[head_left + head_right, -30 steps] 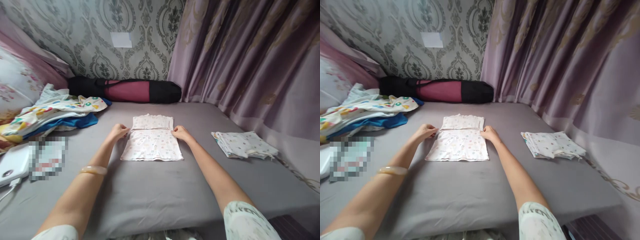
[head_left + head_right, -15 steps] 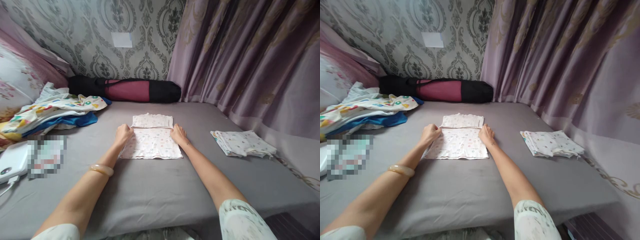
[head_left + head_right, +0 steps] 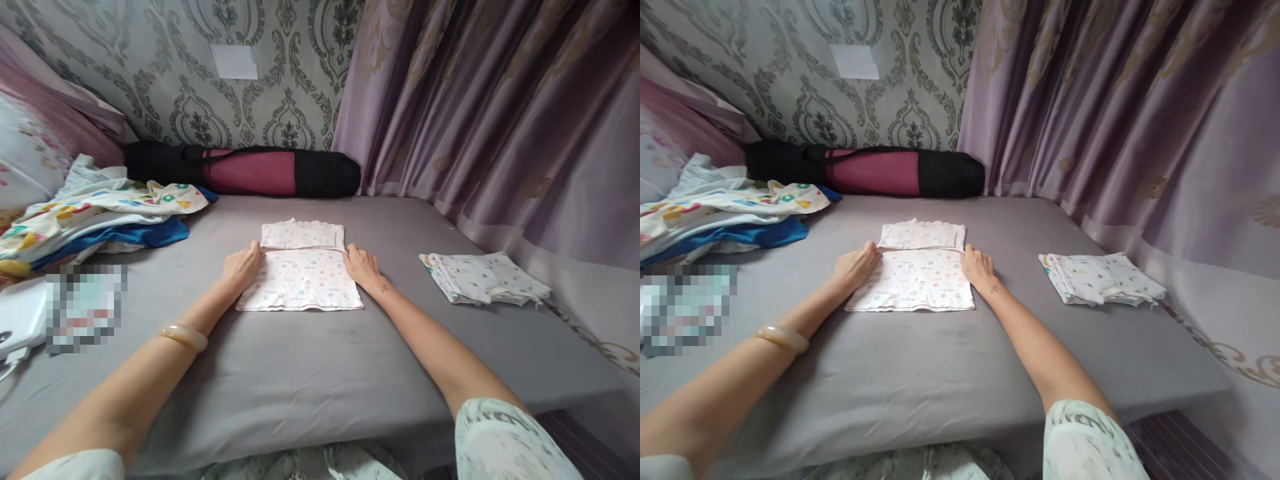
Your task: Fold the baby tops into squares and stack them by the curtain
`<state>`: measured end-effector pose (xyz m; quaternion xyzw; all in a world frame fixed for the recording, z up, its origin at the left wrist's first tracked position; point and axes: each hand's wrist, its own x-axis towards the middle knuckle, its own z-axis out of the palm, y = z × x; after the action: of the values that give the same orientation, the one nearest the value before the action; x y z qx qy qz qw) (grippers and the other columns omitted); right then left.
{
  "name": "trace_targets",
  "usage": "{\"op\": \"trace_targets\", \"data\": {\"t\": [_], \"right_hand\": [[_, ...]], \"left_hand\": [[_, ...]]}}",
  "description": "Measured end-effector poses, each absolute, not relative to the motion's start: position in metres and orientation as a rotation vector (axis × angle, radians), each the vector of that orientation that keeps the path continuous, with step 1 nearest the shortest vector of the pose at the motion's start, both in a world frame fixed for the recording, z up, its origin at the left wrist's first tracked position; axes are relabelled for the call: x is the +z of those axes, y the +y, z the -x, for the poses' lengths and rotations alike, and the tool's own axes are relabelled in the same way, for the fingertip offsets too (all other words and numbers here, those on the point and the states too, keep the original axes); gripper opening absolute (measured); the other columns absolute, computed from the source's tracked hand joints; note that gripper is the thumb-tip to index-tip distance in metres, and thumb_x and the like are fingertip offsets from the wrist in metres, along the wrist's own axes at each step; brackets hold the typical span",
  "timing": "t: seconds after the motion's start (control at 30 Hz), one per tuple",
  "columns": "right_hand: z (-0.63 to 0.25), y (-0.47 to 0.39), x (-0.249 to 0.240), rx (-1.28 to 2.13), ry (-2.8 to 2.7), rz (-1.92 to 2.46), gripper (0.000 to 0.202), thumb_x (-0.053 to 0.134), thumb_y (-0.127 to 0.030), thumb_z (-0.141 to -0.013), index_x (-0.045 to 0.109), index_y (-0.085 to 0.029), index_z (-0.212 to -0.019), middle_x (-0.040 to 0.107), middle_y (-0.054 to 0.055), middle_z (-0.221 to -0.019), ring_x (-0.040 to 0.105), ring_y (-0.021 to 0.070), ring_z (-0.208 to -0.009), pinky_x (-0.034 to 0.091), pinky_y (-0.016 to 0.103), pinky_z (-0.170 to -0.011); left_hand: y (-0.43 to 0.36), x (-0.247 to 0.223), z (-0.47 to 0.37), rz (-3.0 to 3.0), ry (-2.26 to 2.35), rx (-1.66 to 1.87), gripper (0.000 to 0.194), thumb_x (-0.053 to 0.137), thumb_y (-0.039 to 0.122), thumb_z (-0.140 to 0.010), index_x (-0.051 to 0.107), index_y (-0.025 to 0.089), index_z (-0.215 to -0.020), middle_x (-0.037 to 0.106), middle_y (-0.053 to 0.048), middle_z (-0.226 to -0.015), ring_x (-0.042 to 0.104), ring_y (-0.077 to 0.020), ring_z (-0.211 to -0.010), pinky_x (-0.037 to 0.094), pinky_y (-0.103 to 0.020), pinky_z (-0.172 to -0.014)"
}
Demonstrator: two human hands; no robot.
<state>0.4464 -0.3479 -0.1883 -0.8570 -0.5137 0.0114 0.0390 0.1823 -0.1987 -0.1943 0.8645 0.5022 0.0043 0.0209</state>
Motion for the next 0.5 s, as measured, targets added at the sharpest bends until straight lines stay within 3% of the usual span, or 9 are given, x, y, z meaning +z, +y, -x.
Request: {"op": "trace_targets", "data": {"t": [0.13, 0.23, 0.37, 0.43, 0.5], "right_hand": [[-0.44, -0.356, -0.183, -0.086, -1.666, 2.599, 0.031, 0.032, -0.024, -0.1, 0.054, -0.014, -0.119, 0.065, 0.019, -0.116, 0.061, 0.03, -0.108, 0.043, 0.04, -0.09], [-0.414, -0.357, -0.183, -0.15, -1.89, 2.392, 0.036, 0.029, -0.019, -0.099, 0.057, -0.011, -0.121, 0.06, 0.021, -0.127, 0.054, 0.0291, -0.12, 0.038, 0.042, -0.101], [-0.378, -0.356, -0.19, 0.146, -2.183, 2.072, 0.054, 0.03, -0.04, -0.102, 0.04, -0.011, -0.146, 0.03, 0.017, -0.158, 0.023, 0.0282, -0.146, 0.017, 0.046, -0.118], [-0.374, -0.359, -0.193, 0.319, -2.23, 2.01, 0.06, 0.024, -0.046, -0.102, 0.03, -0.013, -0.153, 0.017, 0.014, -0.163, 0.009, 0.0272, -0.15, 0.008, 0.05, -0.12], [-0.378, -0.365, -0.194, 0.434, -2.242, 1.984, 0.063, 0.021, -0.05, -0.102, 0.025, -0.015, -0.155, 0.011, 0.013, -0.164, 0.004, 0.0265, -0.151, 0.004, 0.051, -0.12]], "left_hand": [[-0.205, -0.183, -0.179, -2.777, 1.57, 0.058, 0.03, 0.036, 0.033, -0.099, 0.052, 0.012, -0.112, 0.066, -0.021, -0.104, 0.065, -0.0315, -0.098, 0.047, -0.036, -0.076], [-0.222, -0.18, -0.192, -2.997, 1.348, 0.155, 0.028, 0.041, 0.028, -0.096, 0.057, 0.009, -0.109, 0.061, -0.023, -0.113, 0.059, -0.0334, -0.108, 0.047, -0.041, -0.086], [-0.249, -0.193, -0.21, -3.091, 0.635, 0.225, 0.039, 0.035, 0.03, -0.098, 0.05, 0.012, -0.129, 0.053, -0.019, -0.135, 0.047, -0.0286, -0.13, 0.039, -0.041, -0.105], [-0.254, -0.203, -0.209, -3.05, 0.514, 0.222, 0.048, 0.028, 0.035, -0.101, 0.041, 0.012, -0.141, 0.044, -0.018, -0.148, 0.035, -0.028, -0.141, 0.03, -0.044, -0.114], [-0.252, -0.21, -0.201, -2.999, 0.532, 0.155, 0.058, 0.023, 0.045, -0.102, 0.032, 0.012, -0.148, 0.034, -0.017, -0.156, 0.026, -0.0285, -0.146, 0.022, -0.047, -0.118]]}}
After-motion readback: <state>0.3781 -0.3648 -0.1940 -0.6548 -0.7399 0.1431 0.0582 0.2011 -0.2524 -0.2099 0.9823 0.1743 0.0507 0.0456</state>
